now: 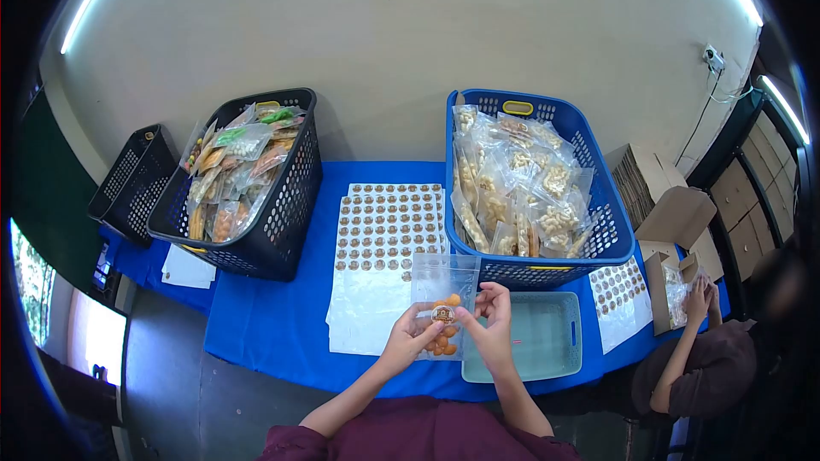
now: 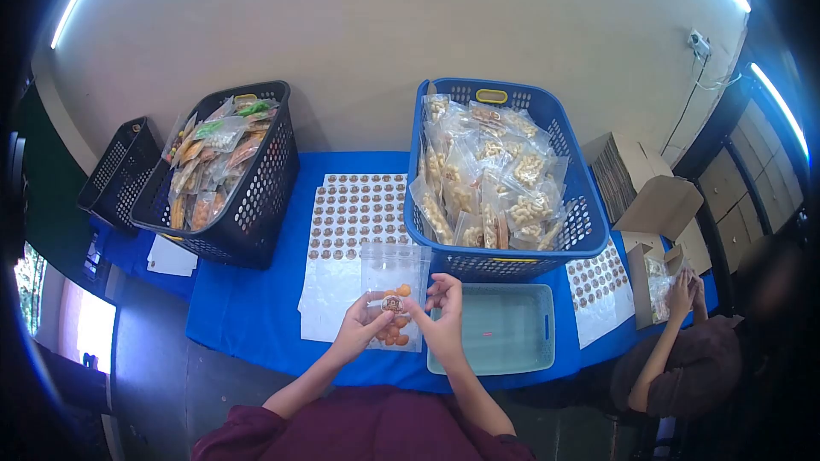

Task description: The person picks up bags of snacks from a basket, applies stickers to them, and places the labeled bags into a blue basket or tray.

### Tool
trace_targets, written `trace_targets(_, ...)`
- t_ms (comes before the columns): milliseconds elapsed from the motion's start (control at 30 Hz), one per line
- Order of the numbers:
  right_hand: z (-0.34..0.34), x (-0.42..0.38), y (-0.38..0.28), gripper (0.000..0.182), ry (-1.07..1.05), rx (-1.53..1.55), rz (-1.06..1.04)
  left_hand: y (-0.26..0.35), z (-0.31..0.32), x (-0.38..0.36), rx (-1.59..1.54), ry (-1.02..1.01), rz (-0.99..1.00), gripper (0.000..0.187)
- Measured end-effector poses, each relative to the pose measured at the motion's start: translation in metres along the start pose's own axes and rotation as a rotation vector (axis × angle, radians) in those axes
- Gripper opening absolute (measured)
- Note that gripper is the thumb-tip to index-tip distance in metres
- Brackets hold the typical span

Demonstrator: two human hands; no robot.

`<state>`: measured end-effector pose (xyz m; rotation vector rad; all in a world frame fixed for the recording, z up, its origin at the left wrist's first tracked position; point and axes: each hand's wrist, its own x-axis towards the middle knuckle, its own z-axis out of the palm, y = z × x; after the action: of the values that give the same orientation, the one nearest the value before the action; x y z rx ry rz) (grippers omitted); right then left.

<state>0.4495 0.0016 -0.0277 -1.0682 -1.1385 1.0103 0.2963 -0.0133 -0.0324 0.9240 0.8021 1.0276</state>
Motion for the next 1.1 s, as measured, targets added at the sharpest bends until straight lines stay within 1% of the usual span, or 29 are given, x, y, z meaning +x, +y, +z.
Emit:
trace_targets(100,0.0,0.007,-0.001,0.062,-0.089,0.003,0.026,0.004,0.002,0.005,0.014,-0.044,-0.004,0.034)
trace_targets(167,0.0,0.01,0.0,0.045,-0.094,0.013,0.068,-0.003,0.0,0.008,0.033,-0.101,-0.016,0.035)
trace_targets(200,0.001,0.011,0.001,0.036,-0.097,0.019,0.088,-0.005,0.001,0.01,-0.025,-0.103,-0.005,0.036)
trace_targets(233,0.004,0.015,0.0,0.028,-0.101,0.025,0.106,-0.004,0.001,0.013,-0.012,-0.105,-0.001,0.036)
trace_targets(267,0.01,0.017,-0.005,0.014,-0.055,0.06,0.081,-0.001,0.001,0.015,0.001,-0.106,0.004,0.036)
trace_targets(367,0.01,0.024,0.007,0.016,-0.051,0.013,0.047,-0.002,-0.005,0.023,-0.004,-0.124,0.032,0.035)
trace_targets(467,0.013,0.03,0.012,0.016,-0.038,0.148,0.164,0.004,-0.01,0.03,-0.001,-0.157,0.043,0.035)
trace_targets(567,0.011,0.042,0.001,0.017,-0.061,0.299,0.225,0.001,-0.008,0.035,-0.058,-0.08,0.018,0.036)
trace_targets(667,0.013,0.042,0.007,0.016,-0.146,0.222,0.189,0.008,-0.009,0.039,-0.033,-0.033,-0.04,0.035)
trace_targets(767,0.013,0.037,0.019,0.015,-0.125,0.177,0.186,0.0,-0.012,0.045,0.018,-0.013,-0.034,0.034)
trace_targets(867,0.017,0.037,0.003,0.015,-0.09,0.236,0.22,0.001,-0.011,0.047,0.046,-0.024,0.011,0.033)
trace_targets(967,0.015,0.035,0.013,0.014,-0.076,0.269,0.218,0.003,-0.013,0.047,0.033,-0.07,0.007,0.034)
trace_targets(1067,0.012,0.036,0.019,0.016,-0.117,0.326,0.305,0.006,-0.017,0.045,0.031,-0.083,-0.025,0.035)
trace_targets(1100,0.011,0.039,0.018,0.018,-0.119,0.43,0.396,0.004,-0.019,0.045,0.024,-0.036,-0.026,0.035)
